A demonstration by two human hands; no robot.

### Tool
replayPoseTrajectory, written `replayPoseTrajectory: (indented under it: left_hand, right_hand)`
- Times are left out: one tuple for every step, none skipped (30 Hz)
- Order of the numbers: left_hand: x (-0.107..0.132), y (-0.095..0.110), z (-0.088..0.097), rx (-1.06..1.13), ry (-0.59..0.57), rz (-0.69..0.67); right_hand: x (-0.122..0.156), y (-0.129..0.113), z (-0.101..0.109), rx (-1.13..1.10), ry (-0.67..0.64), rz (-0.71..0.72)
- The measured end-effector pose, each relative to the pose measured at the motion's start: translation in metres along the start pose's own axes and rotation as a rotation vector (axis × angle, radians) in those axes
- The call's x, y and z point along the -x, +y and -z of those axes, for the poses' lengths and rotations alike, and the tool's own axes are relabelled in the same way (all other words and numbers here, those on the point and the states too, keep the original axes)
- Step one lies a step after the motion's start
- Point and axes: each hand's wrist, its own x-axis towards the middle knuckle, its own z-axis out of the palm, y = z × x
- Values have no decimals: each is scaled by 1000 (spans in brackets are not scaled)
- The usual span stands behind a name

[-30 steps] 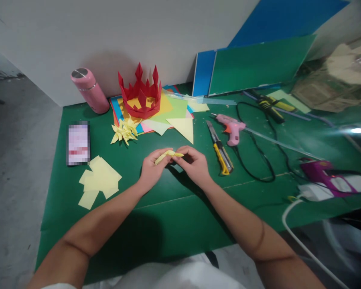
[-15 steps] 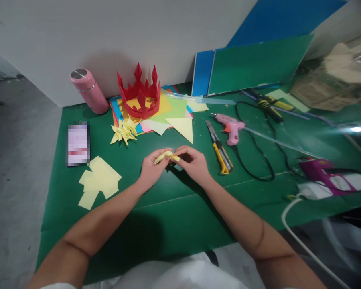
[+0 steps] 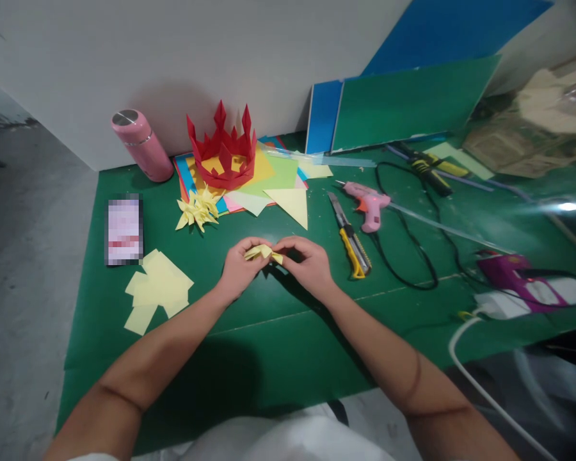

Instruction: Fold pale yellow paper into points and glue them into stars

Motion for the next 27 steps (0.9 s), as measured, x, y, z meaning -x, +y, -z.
replayPoseTrajectory:
  left_hand:
    - [0,0,0,-7,-2,-9]
    - [0,-1,0,-16,-1,-23]
    - [1,-2,0,-27,6,-41]
    - [1,-2,0,-39,12,-62]
    - [2,-3,0,-52,18,-86]
    - [2,-4,0,-68,20,-111]
    - [2,-5,0,-88,18,-136]
    - [2,-6,1,-111,11,-160]
    - [1,-6,2,-137,4,-184]
    - [1,-7,3,-169,-2,-210]
    - [0,-7,3,-204,-6,-238]
    - [0,-7,4,-240,-11,-266]
    - [-1,-7,5,-271,-18,-291]
    - [-1,-7,6,-294,-27,-310]
    - [-1,-7,6,-310,-35,-323]
    - [-1,-6,7,-317,-41,-329]
    - [-1,-6,7,-319,-42,-330]
    - [-1,-6,7,-319,-41,-328]
    - [-1,-6,7,-319,-36,-325]
    - [-1,-6,7,-321,-32,-322]
    - [-1,-6,7,-323,-28,-320]
    - [-1,-6,7,-326,-28,-319]
    - [0,-6,7,-330,-29,-318]
    - [0,-5,7,-334,-29,-318]
    - [0,-5,7,-339,-28,-320]
    - [0,-5,7,-344,-26,-324]
    - [1,-5,7,-349,-23,-330]
  right_hand:
    - [0,0,0,10,1,6]
    - [0,0,0,20,0,15]
    - [0,0,0,30,-2,27]
    - [0,0,0,39,-5,39]
    - [1,0,0,48,-9,52]
    - [1,0,0,56,-14,66]
    - [1,0,0,62,-15,78]
    - [1,0,0,65,-15,91]
    - [1,0,0,67,-14,105]
    - [1,0,-1,68,-9,123]
    - [1,0,-1,68,-6,142]
    - [1,0,-1,70,-2,161]
    - [2,0,-1,73,1,178]
    - [2,0,-1,78,4,191]
    - [1,0,-1,84,7,200]
    - [1,0,0,90,8,207]
    - [1,-1,0,95,8,211]
    - [1,-1,0,97,8,213]
    - [0,-1,1,99,7,214]
    - [0,-2,1,99,6,212]
    - [0,-2,1,99,5,209]
    - [0,-2,2,99,5,206]
    - [0,-2,2,100,5,205]
    - [0,-1,2,100,5,206]
    - [0,0,2,99,6,211]
    - [0,0,3,96,7,219]
    - [0,1,3,95,9,226]
